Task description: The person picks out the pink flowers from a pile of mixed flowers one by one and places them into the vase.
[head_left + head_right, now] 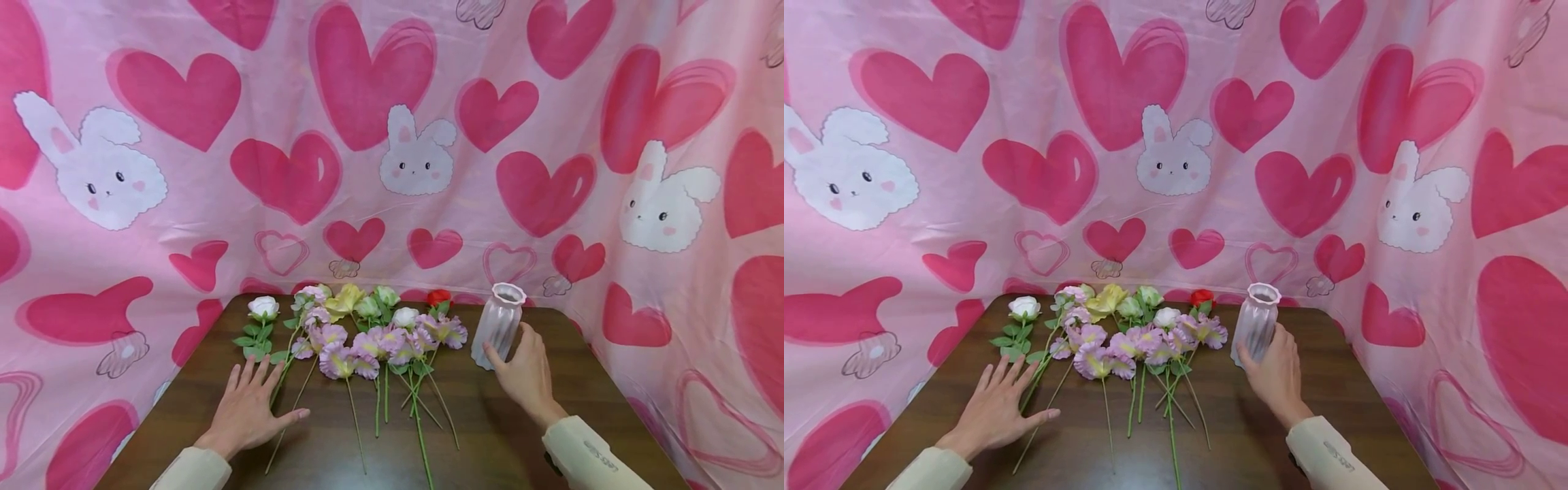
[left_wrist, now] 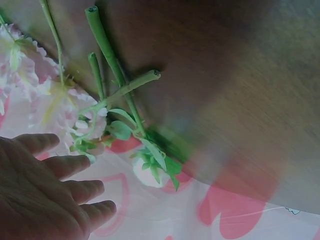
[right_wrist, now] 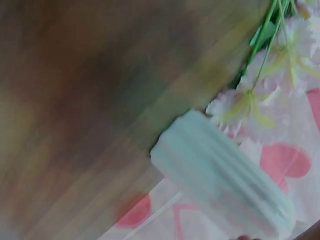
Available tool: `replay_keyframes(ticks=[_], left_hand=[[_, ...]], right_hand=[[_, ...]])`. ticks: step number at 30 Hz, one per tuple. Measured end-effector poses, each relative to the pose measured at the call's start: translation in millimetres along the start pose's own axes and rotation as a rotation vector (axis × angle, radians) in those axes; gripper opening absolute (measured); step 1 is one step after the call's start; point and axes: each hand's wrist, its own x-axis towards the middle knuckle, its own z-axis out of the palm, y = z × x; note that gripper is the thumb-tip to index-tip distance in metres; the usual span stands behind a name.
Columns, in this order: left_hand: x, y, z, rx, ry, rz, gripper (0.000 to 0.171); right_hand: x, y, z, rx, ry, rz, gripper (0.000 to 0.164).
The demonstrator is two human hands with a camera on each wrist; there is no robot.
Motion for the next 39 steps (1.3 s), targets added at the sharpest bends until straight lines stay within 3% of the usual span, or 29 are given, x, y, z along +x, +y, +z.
replay_keyframes(ticks=[9,22,33,39], left_hand=[[-1.6,2.8,-1.8,-0.004,0.006,0.0,0.111],[-2.5,3.9,-3.2,-0.004,-0.02,-0.01,0.112],[-1.2,0.8,-2.8,-0.02,-0.009,-0.026,0.11],[2.6,-3.0,-3.0,-0.018,-0.013,-0.037,0.09]], right_hand=[[-28,-4,16,-0.01,0.044,-0.129,0.074],[-59,-19,28,-0.102,-0.208,-0.186,0.084],[-77,-22,32,-0.127,-0.243,-0.253,0.087],[-80,-24,31,-0.123,-0.234,-0.263,0.086]])
